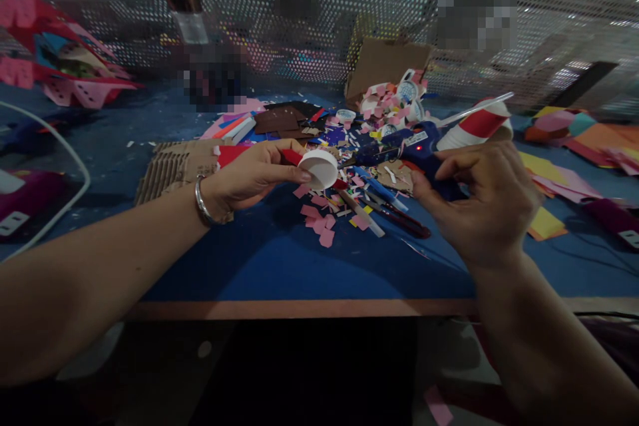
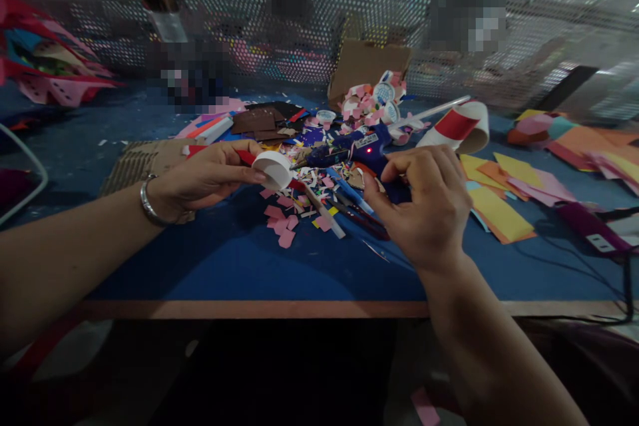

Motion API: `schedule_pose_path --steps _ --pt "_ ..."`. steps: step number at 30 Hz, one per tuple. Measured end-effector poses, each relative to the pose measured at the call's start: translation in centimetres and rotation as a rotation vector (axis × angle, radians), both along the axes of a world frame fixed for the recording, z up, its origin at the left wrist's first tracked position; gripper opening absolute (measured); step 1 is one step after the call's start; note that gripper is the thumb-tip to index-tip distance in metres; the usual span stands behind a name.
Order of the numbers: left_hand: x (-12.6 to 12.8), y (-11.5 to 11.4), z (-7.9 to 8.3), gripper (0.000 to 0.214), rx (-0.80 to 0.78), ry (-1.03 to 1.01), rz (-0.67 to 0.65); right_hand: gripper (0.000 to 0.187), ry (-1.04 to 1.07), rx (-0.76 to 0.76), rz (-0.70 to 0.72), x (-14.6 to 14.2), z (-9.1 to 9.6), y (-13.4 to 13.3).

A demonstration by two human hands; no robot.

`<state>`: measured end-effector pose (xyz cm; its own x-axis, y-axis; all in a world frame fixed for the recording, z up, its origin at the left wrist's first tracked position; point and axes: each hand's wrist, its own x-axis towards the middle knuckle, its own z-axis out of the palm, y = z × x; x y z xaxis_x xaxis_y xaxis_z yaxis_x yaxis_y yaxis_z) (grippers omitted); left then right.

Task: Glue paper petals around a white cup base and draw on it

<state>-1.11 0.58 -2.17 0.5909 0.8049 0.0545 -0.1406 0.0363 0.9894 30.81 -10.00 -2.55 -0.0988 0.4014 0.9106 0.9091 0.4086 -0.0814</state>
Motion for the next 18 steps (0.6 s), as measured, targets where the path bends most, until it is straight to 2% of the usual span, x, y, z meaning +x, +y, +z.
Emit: schedule_pose_path --steps 6,12,18 --pt "0.25 -0.27 0.07 0.040 0.045 -0.009 0.019 0.031 -0.015 0.013 -0.003 0.02 0.11 0.01" --pt "0.52 -0.63 0.13 0.043 0.127 -0.012 0.071 0.034 -0.020 -0.097 -0.071 -0.16 0.58 -0.38" --pt "0.40 -0.61 0.04 0.044 0.136 -0.017 0.061 0.032 0.020 -0.080 -0.094 -0.31 0.42 -0.37"
